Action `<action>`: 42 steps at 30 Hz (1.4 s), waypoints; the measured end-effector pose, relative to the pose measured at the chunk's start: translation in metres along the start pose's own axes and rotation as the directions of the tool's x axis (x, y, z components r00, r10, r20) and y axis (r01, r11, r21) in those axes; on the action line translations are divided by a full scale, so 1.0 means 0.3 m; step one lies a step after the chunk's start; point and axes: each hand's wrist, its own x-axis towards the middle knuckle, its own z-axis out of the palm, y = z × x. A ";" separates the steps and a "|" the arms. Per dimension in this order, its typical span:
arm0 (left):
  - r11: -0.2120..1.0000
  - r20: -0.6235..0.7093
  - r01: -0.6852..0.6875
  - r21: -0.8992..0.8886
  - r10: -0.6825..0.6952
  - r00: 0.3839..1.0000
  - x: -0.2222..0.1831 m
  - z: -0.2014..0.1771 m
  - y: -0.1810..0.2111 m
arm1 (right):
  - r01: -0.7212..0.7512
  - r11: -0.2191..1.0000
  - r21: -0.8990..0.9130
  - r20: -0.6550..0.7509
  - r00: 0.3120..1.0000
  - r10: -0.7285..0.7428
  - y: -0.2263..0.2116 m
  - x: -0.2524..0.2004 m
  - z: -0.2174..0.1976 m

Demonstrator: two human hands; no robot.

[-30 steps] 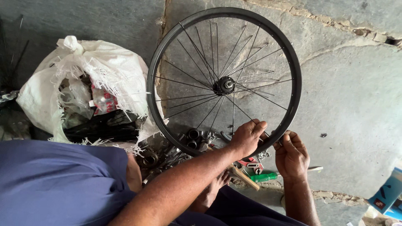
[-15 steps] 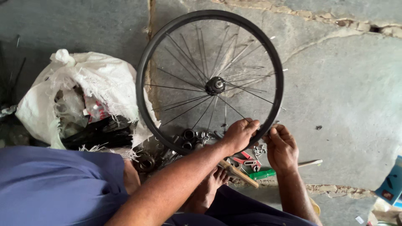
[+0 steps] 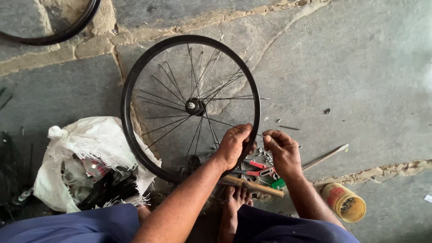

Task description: The person threads spokes through the hub of a bicycle wheel rim and secures them using small nuts by hand.

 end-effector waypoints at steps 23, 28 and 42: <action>0.995 0.009 -0.031 0.091 0.031 0.999 -0.011 0.010 0.005 | -0.082 0.916 -0.393 -0.102 0.994 0.045 -0.020 0.020 0.069; 0.996 -0.036 -0.003 0.093 0.006 0.999 -0.005 0.008 0.003 | 0.035 0.921 -0.388 -0.081 0.994 -0.071 -0.076 -0.018 0.102; 0.997 -0.033 -0.027 0.073 0.030 0.999 0.005 0.008 -0.015 | -0.112 0.913 -0.392 -0.162 0.986 0.051 -0.027 0.022 0.100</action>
